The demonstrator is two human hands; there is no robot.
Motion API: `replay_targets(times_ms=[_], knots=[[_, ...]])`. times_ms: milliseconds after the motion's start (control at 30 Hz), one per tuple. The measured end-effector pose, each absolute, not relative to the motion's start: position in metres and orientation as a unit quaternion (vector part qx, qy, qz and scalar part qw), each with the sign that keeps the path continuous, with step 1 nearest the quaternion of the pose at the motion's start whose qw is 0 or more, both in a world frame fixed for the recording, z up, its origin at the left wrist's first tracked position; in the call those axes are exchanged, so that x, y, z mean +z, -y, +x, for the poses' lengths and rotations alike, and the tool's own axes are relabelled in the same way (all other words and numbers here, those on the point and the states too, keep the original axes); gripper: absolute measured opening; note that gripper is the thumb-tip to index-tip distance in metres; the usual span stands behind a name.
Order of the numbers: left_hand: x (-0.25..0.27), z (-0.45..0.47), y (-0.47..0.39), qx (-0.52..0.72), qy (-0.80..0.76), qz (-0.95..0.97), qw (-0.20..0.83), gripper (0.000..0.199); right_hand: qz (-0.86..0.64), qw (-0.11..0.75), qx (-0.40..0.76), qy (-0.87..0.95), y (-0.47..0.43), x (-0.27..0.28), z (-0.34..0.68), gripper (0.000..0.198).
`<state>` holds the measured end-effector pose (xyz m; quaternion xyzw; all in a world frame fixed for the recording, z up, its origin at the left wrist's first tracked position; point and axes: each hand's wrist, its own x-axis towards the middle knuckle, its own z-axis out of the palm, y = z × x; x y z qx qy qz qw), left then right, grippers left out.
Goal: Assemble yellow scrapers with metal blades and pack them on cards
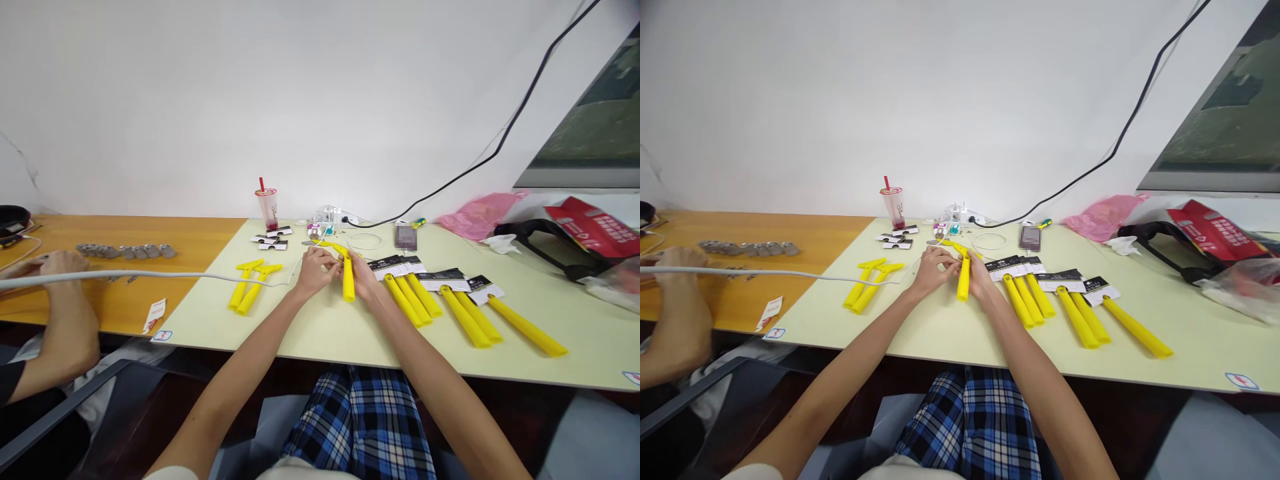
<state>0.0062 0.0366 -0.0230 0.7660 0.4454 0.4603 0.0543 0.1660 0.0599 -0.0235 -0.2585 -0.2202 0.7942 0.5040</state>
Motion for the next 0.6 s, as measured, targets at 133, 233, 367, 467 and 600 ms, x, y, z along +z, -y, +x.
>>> replay_targets(times_ms=[133,233,367,467,600], knots=[[-0.022,0.002,-0.039,0.441,-0.446,0.776,0.06,0.008,-0.283,0.506,0.793,0.188,-0.056,-0.022,0.165,0.023],[-0.022,0.001,-0.041,0.427,-0.456,0.778,0.065,0.005,-0.289,0.509,0.792,0.172,-0.053,-0.02,0.164,0.021],[-0.022,-0.002,-0.043,0.405,-0.452,0.79,0.086,0.006,-0.295,0.501,0.794,0.177,-0.05,-0.019,0.164,0.023],[-0.022,-0.003,-0.045,0.386,-0.447,0.801,0.103,0.006,-0.297,0.494,0.795,0.187,-0.048,-0.019,0.163,0.027],[-0.024,-0.002,-0.045,0.372,-0.463,0.797,0.11,0.006,-0.299,0.491,0.795,0.194,-0.047,-0.017,0.162,0.025]])
